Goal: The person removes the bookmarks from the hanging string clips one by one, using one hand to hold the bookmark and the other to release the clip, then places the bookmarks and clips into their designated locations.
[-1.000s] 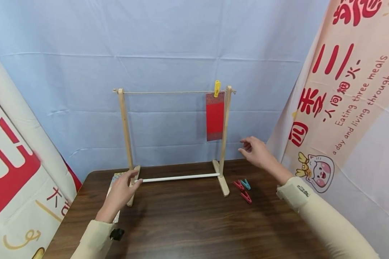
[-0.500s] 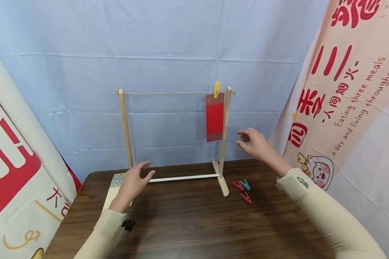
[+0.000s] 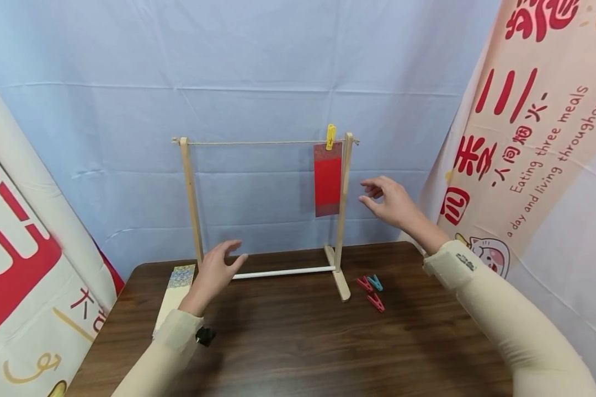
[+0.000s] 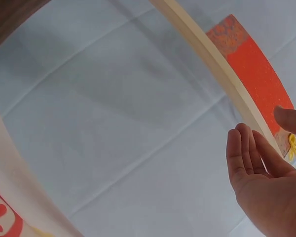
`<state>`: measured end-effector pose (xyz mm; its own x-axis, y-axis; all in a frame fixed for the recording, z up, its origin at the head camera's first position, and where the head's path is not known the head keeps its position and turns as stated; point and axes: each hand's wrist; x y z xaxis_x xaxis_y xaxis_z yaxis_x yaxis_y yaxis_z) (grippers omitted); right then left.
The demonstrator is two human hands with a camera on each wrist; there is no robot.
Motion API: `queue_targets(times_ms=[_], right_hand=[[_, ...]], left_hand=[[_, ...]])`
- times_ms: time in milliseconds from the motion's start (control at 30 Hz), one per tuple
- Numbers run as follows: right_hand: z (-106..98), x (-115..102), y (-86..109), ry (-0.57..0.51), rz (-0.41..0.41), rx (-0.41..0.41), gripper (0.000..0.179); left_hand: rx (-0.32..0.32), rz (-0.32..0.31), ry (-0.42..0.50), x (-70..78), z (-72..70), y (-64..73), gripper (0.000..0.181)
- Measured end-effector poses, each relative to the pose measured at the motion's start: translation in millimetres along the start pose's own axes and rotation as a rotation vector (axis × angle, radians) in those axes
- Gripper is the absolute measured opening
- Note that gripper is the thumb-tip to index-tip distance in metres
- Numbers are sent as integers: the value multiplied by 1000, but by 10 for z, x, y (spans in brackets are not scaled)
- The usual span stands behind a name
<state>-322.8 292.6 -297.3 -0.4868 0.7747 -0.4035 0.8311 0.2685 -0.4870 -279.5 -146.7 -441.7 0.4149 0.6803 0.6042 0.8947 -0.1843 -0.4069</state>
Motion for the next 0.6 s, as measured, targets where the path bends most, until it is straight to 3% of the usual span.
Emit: queue_targets(times_ms=[200,600], right_hand=[[-72,-62,-86,1,-5,3,39],[-191,-143,-254,13,-23,39,39]], left_hand=[[22,52,20,78,46,-95,49],[26,70,96,194,155,-242,47]])
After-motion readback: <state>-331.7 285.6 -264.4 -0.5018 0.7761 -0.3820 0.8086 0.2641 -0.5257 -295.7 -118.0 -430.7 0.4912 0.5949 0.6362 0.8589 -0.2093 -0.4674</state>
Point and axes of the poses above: each hand's wrist, its own y-axis away from the middle knuckle, its own z-axis out of the palm, x = y × z, and after that the axes turned 4 degrees about z, right-handed
